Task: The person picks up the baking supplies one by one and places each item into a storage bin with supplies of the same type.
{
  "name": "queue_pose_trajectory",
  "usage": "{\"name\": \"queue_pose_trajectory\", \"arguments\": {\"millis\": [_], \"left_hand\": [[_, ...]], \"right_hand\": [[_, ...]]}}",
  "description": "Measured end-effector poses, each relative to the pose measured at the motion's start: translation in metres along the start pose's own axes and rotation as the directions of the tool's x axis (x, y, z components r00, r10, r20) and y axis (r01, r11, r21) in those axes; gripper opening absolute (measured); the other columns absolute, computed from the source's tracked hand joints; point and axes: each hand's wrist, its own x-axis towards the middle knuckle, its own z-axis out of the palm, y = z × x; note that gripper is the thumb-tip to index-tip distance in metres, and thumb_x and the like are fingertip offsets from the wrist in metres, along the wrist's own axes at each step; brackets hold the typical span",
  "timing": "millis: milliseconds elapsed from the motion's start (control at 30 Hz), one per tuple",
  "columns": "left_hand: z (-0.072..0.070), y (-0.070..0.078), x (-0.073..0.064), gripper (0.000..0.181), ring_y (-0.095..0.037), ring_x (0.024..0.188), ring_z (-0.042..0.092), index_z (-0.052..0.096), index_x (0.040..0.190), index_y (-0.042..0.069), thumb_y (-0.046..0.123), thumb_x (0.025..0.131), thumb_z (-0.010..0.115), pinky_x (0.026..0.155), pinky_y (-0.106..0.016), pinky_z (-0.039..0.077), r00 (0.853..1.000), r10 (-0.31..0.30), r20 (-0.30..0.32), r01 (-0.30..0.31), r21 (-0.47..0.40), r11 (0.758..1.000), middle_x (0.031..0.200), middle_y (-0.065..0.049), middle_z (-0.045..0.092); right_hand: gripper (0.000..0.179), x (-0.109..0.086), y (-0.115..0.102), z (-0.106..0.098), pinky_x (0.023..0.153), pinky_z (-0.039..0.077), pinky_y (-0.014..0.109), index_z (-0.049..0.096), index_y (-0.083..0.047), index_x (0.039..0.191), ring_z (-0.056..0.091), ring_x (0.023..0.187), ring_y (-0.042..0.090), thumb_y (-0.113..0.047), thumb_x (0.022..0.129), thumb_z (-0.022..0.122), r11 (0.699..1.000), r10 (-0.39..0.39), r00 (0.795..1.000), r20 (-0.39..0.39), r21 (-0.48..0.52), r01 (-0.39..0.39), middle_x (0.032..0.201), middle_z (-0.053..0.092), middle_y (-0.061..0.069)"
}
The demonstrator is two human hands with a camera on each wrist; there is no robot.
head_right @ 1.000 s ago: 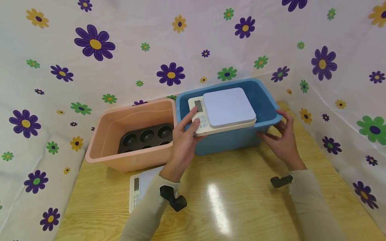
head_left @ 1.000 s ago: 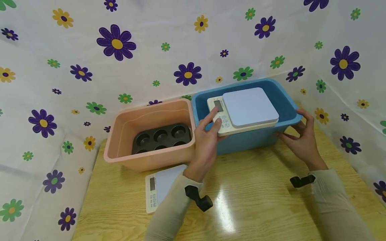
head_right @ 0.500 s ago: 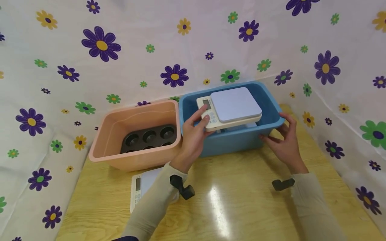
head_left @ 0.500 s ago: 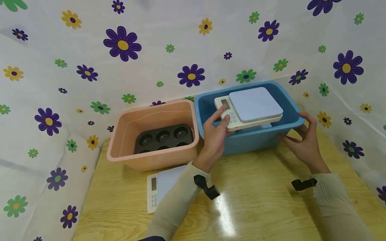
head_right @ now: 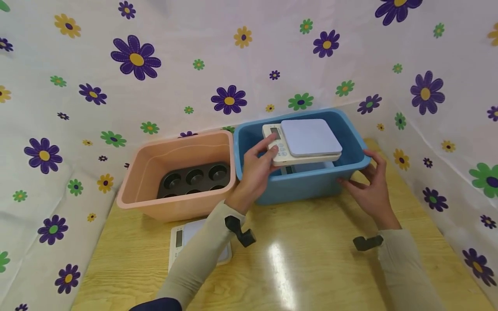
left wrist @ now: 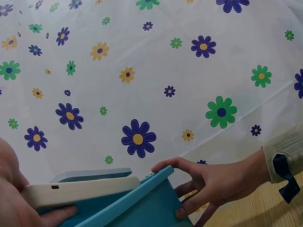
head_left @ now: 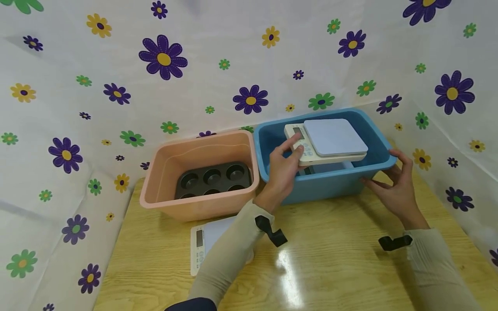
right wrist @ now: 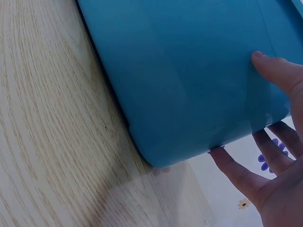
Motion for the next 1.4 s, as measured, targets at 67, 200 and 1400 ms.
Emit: {"name": "queue_pose_trajectory", "arguments": {"millis": [67, 200, 1400], "left_hand": [[0.001, -0.001, 0.003, 0.043, -0.034, 0.128, 0.073, 0.065, 0.153, 0.013, 0.004, 0.112, 0.057, 0.098, -0.042, 0.066, 1.0, -0.007, 0.007, 0.007, -0.002, 1.0, 0.145, -0.013, 0.058], [0.004, -0.004, 0.008, 0.042, -0.036, 0.126, 0.073, 0.066, 0.152, 0.011, 0.003, 0.111, 0.058, 0.087, -0.034, 0.069, 0.999, -0.028, 0.015, 0.028, -0.001, 1.0, 0.138, -0.014, 0.06], [-0.039, 0.034, -0.017, 0.052, -0.037, 0.157, 0.049, 0.04, 0.168, 0.007, 0.01, 0.117, 0.044, 0.127, -0.053, 0.046, 0.961, -0.084, 0.262, 0.088, -0.003, 0.996, 0.166, -0.019, 0.045]], "right_hand": [[0.106, -0.001, 0.0, 0.0, 0.086, 0.053, 0.005, 0.018, -0.022, 0.17, 0.054, 0.139, 0.007, 0.015, 0.091, 0.078, 1.0, -0.005, 1.0, -0.001, 0.01, 0.005, 0.174, 0.036, 0.017], [0.105, -0.002, 0.001, 0.001, 0.087, 0.054, 0.006, 0.017, -0.02, 0.17, 0.053, 0.134, -0.001, 0.017, 0.09, 0.076, 1.0, -0.023, 1.0, -0.003, 0.02, 0.023, 0.173, 0.037, 0.018], [0.103, 0.0, 0.003, 0.003, 0.089, 0.052, 0.004, 0.018, -0.02, 0.168, 0.052, 0.138, 0.004, 0.016, 0.091, 0.076, 0.999, -0.013, 1.0, 0.008, 0.043, 0.013, 0.172, 0.033, 0.027]]}}
